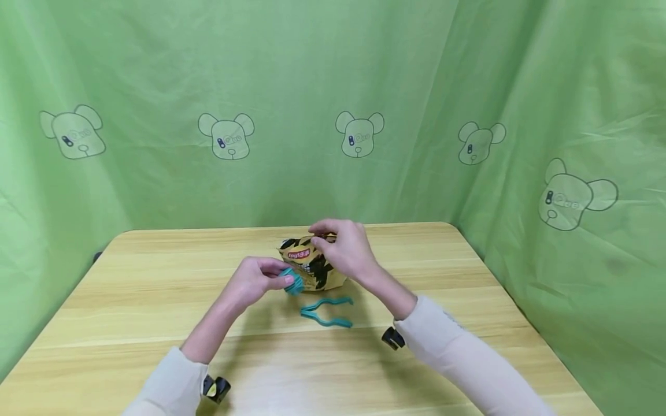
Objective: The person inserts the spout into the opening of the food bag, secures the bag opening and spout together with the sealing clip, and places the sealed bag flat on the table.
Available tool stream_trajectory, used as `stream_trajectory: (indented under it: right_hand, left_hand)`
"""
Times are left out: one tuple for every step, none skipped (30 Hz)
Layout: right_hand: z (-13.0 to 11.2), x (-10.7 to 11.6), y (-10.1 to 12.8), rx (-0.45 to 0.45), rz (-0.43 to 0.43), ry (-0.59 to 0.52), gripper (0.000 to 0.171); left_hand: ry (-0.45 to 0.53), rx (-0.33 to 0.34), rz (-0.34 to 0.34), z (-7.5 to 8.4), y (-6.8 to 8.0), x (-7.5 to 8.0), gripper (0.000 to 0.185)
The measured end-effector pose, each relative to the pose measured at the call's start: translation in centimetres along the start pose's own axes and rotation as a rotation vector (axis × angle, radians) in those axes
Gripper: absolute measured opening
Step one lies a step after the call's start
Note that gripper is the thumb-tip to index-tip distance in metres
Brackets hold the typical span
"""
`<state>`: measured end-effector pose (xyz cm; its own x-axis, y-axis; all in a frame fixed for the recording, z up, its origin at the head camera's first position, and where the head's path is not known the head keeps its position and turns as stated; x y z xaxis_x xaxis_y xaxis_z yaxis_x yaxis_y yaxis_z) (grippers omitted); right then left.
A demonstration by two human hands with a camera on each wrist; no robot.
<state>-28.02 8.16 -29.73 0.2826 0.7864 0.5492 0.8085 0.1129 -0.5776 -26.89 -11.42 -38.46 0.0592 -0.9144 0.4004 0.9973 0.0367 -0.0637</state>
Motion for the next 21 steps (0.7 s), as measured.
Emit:
stream_trajectory:
  right_hand:
    - [0.1, -0.1, 0.0, 0.002, 0.007, -0.004, 0.018]
    - [0.1, -0.1, 0.0, 0.003, 0.013, -0.007, 0.016]
    - [0.2, -0.2, 0.1, 0.006, 0.018, -0.013, 0.014]
    - [0.2, -0.3, 0.1, 0.009, 0.024, -0.014, 0.012]
    - [0.3, -0.3, 0.1, 0.012, 0.029, -0.013, 0.011]
    - [0.3, -0.4, 0.1, 0.016, 0.035, -0.015, 0.010]
    - [0.3, -0.4, 0.1, 0.018, 0.040, -0.016, 0.009]
    - [0.4, -0.4, 0.1, 0.019, 0.044, -0.020, 0.009]
    - [0.4, -0.4, 0.2, 0.021, 0.048, -0.022, 0.009]
    - [0.5, -0.4, 0.2, 0.020, 0.052, -0.023, 0.009]
    - [0.5, -0.4, 0.2, 0.019, 0.054, -0.025, 0.008]
    - [0.5, -0.4, 0.2, 0.017, 0.057, -0.028, 0.008]
    - [0.5, -0.4, 0.2, 0.015, 0.057, -0.030, 0.009]
    - [0.5, -0.4, 0.2, 0.013, 0.057, -0.032, 0.009]
    - [0.5, -0.3, 0.2, 0.010, 0.056, -0.032, 0.009]
    - [0.5, -0.3, 0.2, 0.008, 0.055, -0.032, 0.009]
    - [0.5, -0.3, 0.2, 0.007, 0.054, -0.032, 0.009]
    - [0.4, -0.3, 0.1, 0.005, 0.052, -0.033, 0.009]
    - [0.4, -0.3, 0.1, 0.005, 0.050, -0.033, 0.009]
    - [0.4, -0.3, 0.1, 0.004, 0.048, -0.033, 0.009]
    - [0.4, -0.3, 0.1, 0.003, 0.046, -0.033, 0.009]
  left_hand:
    - [0.000, -0.002, -0.003, 0.0, 0.0, 0.0, 0.032]
    - [0.000, -0.006, -0.007, 0.1, 0.0, 0.1, 0.033]
    - [-0.002, -0.009, -0.011, 0.1, 0.0, 0.2, 0.033]
    - [-0.005, -0.013, -0.013, 0.2, 0.0, 0.3, 0.034]
    - [-0.010, -0.017, -0.014, 0.3, -0.1, 0.4, 0.034]
    - [-0.016, -0.023, -0.015, 0.5, -0.1, 0.6, 0.034]
    - [-0.025, -0.029, -0.015, 0.6, -0.1, 0.7, 0.035]
    - [-0.031, -0.034, -0.017, 0.8, -0.1, 0.9, 0.034]
    - [-0.039, -0.041, -0.018, 1.1, -0.2, 1.2, 0.035]
    - [-0.046, -0.048, -0.019, 1.4, -0.2, 1.4, 0.034]
    - [-0.052, -0.055, -0.021, 1.6, -0.2, 1.7, 0.033]
    - [-0.053, -0.058, -0.024, 2.0, -0.3, 1.9, 0.033]
    - [-0.055, -0.061, -0.028, 2.3, -0.3, 2.3, 0.032]
    - [-0.055, -0.063, -0.030, 2.6, -0.3, 2.6, 0.032]
    - [-0.055, -0.070, -0.034, 3.0, -0.3, 2.9, 0.033]
    - [-0.050, -0.071, -0.034, 3.3, -0.3, 3.2, 0.033]
    - [-0.043, -0.074, -0.035, 3.7, -0.4, 3.6, 0.034]
    - [-0.038, -0.076, -0.035, 4.0, -0.4, 3.9, 0.035]
    - [-0.033, -0.081, -0.034, 4.4, -0.5, 4.3, 0.036]
    - [-0.025, -0.085, -0.030, 4.7, -0.7, 4.6, 0.037]
    - [-0.016, -0.089, -0.027, 5.0, -0.8, 4.9, 0.039]
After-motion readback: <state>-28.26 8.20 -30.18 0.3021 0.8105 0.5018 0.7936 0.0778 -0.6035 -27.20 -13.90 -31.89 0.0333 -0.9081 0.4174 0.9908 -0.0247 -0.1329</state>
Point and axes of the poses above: each hand's wrist, its own y-axis away from the middle knuckle, its own x-axis out of the back of the hand, z = x × y, the point moved 4 cm from there along -y, towards the middle knuckle, and after that the axes turned 14 degrees about z, right-handed, at the moved point
